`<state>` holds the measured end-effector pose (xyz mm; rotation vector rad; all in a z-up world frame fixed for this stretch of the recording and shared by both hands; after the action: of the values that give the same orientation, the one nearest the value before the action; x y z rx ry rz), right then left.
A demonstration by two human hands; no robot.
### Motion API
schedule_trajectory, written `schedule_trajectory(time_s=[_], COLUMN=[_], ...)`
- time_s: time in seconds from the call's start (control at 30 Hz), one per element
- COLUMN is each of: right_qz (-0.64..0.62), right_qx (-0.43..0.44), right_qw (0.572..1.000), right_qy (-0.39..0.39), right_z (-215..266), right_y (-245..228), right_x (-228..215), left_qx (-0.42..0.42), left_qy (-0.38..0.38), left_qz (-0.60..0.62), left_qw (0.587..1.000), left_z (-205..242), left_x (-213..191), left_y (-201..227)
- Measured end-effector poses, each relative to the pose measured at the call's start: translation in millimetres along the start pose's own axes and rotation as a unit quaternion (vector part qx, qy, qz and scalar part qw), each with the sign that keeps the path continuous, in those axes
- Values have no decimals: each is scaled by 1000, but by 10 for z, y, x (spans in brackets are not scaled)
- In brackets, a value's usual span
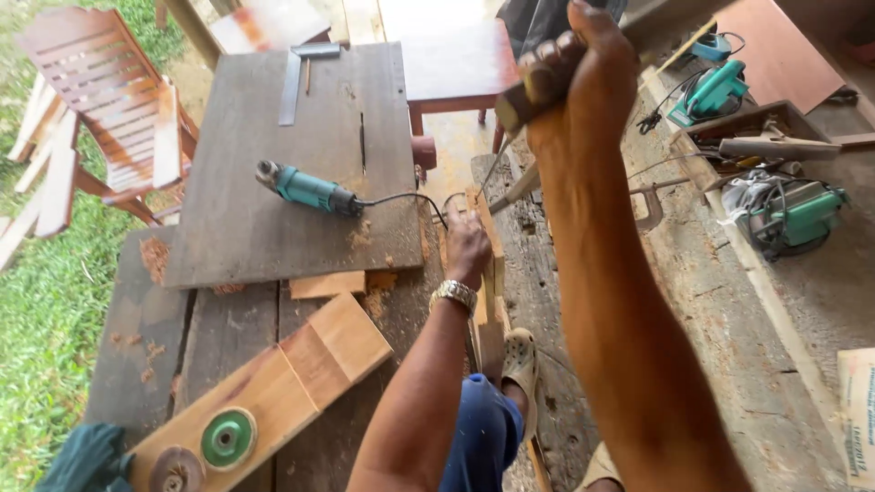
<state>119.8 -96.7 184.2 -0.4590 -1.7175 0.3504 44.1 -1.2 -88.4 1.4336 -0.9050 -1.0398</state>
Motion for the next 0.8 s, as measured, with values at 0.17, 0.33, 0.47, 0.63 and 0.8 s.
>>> schedule_trajectory(time_s=[0.17,0.33,0.47,0.63,0.8], right_qz=[-46,-75,-40,-10,75], right_qx=[62,82,54,61,55], right_qw=[997,993,993,998,990], right_qy=[-14,-46,-93,-30,-103], right_z=[-892,-1454,-2027,-2345,-1835], right_y=[440,821,1206,1382,1177], right_x=[101,-47,-318,-517,-247], left_qx=[166,-80,-75,-68,-99], left_qy=[56,13,12,7,8], left_qz=[-96,109,139,179,177], left_qw=[980,991,987,981,979], left_z=[35,264,316,311,325], left_x=[6,-101,-107,-71,-137], left_y=[-220,384,493,378,534])
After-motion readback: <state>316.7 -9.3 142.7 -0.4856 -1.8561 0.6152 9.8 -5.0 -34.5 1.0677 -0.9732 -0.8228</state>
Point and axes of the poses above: each hand's wrist, its own z-axis away from the middle knuckle, its own x-axis out of the palm, y = z × x, the point moved 3 cm from there along -z, towards the middle knuckle, and after that the axes turned 5 degrees about -y, right-handed, at the moved point
